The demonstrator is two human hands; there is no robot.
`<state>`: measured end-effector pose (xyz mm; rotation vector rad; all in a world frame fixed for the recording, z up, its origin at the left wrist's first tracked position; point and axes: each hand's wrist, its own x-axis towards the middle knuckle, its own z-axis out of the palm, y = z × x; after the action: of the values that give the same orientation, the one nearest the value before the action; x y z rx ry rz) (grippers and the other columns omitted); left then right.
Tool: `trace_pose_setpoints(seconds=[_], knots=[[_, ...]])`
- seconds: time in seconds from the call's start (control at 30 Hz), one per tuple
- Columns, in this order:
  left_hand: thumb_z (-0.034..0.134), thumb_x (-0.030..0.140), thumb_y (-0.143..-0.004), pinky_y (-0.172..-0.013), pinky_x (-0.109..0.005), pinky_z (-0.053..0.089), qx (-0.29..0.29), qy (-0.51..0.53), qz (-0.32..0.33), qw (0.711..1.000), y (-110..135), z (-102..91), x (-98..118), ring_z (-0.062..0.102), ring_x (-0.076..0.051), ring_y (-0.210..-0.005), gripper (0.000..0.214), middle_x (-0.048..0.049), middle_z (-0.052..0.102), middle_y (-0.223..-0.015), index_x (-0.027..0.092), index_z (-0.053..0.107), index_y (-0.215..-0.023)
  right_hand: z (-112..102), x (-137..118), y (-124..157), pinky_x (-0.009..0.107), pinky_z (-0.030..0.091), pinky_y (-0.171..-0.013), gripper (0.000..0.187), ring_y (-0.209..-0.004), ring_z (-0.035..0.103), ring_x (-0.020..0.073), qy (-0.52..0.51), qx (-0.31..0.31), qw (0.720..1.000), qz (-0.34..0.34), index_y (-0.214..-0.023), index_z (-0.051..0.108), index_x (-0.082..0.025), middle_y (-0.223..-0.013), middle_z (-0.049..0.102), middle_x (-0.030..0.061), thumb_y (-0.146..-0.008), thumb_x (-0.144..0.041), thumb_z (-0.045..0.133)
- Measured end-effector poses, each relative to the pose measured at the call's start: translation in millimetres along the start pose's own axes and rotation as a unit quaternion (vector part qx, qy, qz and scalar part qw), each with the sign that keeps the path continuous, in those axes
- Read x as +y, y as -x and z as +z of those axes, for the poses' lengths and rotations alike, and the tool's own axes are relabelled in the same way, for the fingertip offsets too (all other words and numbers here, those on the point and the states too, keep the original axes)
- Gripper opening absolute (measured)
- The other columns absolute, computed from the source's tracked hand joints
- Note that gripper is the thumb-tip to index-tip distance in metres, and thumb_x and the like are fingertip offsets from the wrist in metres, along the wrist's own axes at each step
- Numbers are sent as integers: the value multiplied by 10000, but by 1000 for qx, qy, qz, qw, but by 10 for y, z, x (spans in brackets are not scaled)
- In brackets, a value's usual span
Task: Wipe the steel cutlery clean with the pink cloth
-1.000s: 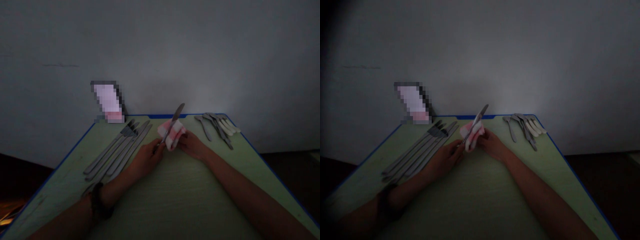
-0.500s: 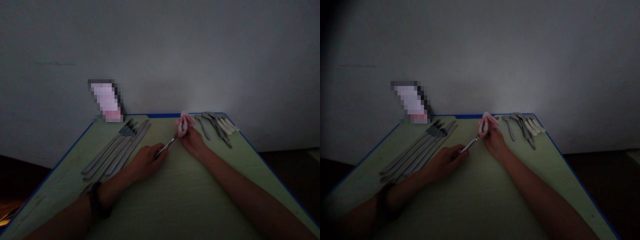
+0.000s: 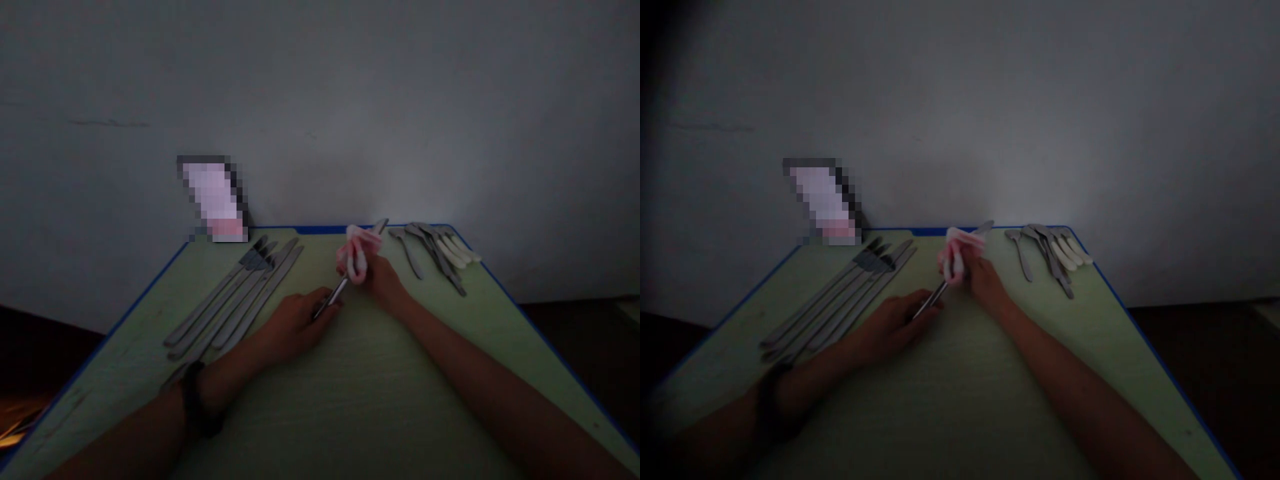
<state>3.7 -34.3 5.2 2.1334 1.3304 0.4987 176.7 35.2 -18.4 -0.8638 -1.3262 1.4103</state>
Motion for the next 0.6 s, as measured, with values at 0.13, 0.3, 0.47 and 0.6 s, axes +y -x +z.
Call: trace_pose_setpoints(seconds=[0.13, 0.3, 0.47, 0.6], knots=[[391, 349, -872, -499, -202, 374, 0, 18, -1, 1000, -5, -6, 1, 528, -119, -503, 248, 33, 558, -545, 191, 579, -910, -2, 41, 37, 261, 410, -621, 450, -626, 516, 138, 69, -19, 997, 24, -712, 619, -186, -610, 573, 1, -788, -593, 444], [402, 355, -872, -497, -205, 376, -16, 7, 2, 1000, 4, 12, -2, 536, -121, -484, 273, 34, 569, -527, 194, 590, -986, -25, 47, -41, 238, 370, -511, 310, -558, 453, 116, -107, 77, 991, 33, -787, 575, -219, -621, 527, -15, -775, -520, 503], [408, 355, -871, -499, -206, 378, -11, 15, 2, 1000, 7, 24, -24, 538, -121, -479, 298, 38, 574, -524, 190, 579, -1051, -27, 65, -89, 224, 383, -500, 129, -524, 416, 95, -235, 125, 963, 34, -664, 517, -206, -596, 472, -37, -734, -304, 565], [350, 366, -904, -525, -204, 395, -17, 33, 0, 999, 3, 17, -33, 555, -119, -506, 339, 39, 579, -531, 183, 559, -1098, 6, 43, -78, 253, 433, -563, 115, -571, 472, 119, -271, 138, 951, 56, -636, 549, -196, -621, 536, -13, -739, -225, 506]])
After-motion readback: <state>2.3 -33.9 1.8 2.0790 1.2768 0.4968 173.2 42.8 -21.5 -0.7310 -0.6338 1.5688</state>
